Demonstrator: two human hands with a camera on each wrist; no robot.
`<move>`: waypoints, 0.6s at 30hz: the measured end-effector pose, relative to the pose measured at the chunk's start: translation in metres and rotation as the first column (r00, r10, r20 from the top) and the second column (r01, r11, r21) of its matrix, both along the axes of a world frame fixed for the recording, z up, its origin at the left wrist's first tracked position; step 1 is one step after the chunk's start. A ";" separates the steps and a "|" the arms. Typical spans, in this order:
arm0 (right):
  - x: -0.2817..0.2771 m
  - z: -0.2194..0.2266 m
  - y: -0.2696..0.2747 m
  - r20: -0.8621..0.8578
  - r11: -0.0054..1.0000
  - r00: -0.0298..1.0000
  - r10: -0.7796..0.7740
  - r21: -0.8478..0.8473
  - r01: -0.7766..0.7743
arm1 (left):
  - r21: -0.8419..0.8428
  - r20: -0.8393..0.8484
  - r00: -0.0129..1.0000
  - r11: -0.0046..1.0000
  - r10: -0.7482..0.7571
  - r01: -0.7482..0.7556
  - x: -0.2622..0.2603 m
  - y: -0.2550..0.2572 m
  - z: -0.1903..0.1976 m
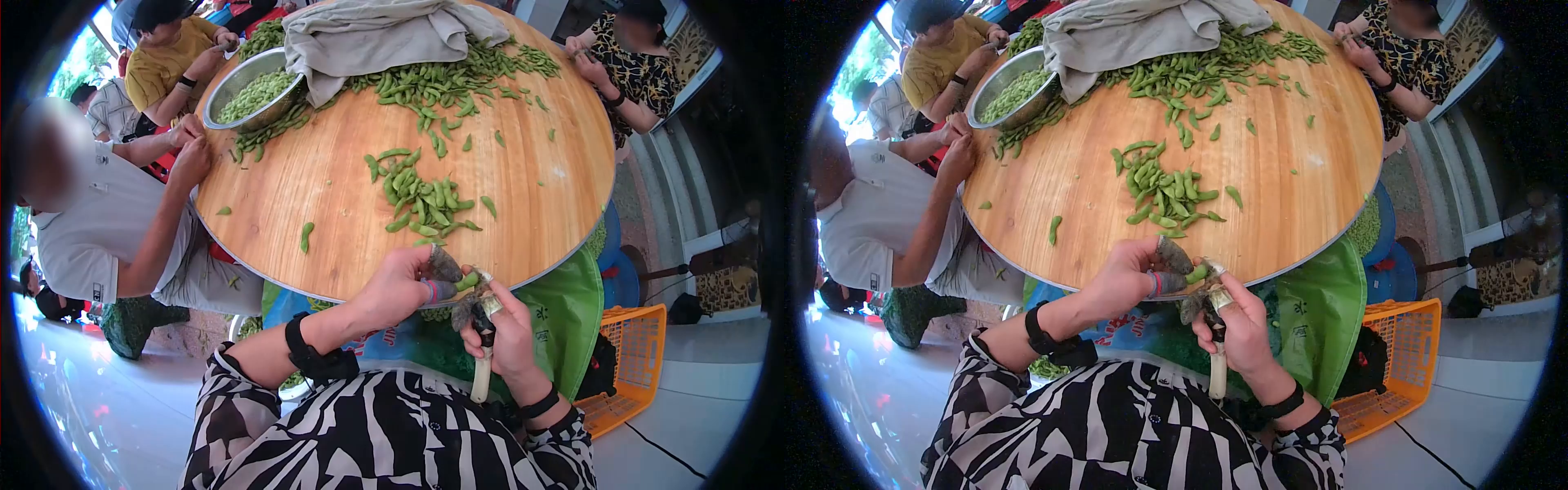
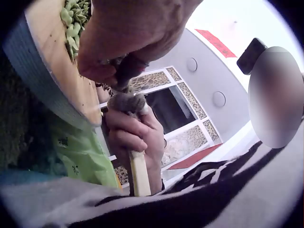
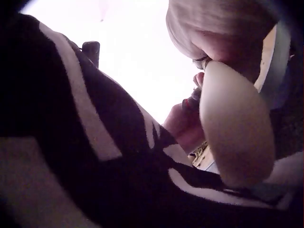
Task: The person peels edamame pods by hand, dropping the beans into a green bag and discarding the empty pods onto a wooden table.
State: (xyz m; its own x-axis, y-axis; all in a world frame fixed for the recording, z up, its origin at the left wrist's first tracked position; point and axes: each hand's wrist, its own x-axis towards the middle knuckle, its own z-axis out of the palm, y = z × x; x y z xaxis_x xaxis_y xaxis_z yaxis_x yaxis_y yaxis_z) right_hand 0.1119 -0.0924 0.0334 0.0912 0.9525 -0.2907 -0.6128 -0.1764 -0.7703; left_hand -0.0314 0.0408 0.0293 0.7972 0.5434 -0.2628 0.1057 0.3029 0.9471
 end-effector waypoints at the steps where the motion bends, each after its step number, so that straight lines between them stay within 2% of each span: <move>1: -0.001 0.000 0.000 -0.001 1.000 1.000 0.004 -0.003 -0.004 | -0.051 0.035 0.998 0.998 0.049 -0.047 -0.001 -0.001 0.001; 3: -0.001 0.002 -0.001 -0.015 0.996 0.997 0.075 0.038 -0.075 | -0.087 0.050 0.997 0.995 0.058 -0.054 -0.004 0.001 0.003; 5: -0.004 0.003 -0.001 0.009 0.997 0.998 0.065 0.032 -0.065 | -0.121 0.066 0.996 0.991 0.062 -0.054 -0.004 0.001 -0.001; 7: -0.006 0.003 -0.002 0.033 0.998 0.998 0.051 0.023 -0.052 | -0.045 0.170 0.983 0.997 0.070 -0.063 -0.004 -0.001 -0.010; 10: -0.007 0.002 -0.003 0.042 0.999 0.998 0.044 0.014 -0.045 | -0.003 0.112 0.991 0.997 0.078 -0.078 -0.006 -0.005 -0.009; 13: -0.007 0.003 -0.004 0.050 0.999 0.998 0.040 0.000 -0.041 | 0.065 0.103 0.992 0.995 0.069 -0.076 -0.006 -0.008 -0.011; 15: -0.008 0.003 -0.005 0.126 0.998 0.991 0.043 0.034 -0.048 | 0.074 0.121 0.988 0.992 0.095 -0.105 -0.005 -0.010 -0.012; 18: -0.008 0.003 -0.004 0.110 0.999 0.993 0.034 0.005 -0.035 | 0.102 0.132 0.985 0.987 0.111 -0.125 -0.006 -0.011 -0.011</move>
State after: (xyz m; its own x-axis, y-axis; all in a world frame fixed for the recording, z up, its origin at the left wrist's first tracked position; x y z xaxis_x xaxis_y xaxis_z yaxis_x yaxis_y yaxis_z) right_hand 0.1042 -0.0967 0.0362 0.0890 0.9576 -0.2741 -0.5177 -0.1906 -0.8341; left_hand -0.0370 0.0299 0.0183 0.7488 0.6555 -0.0987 -0.0460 0.1998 0.9788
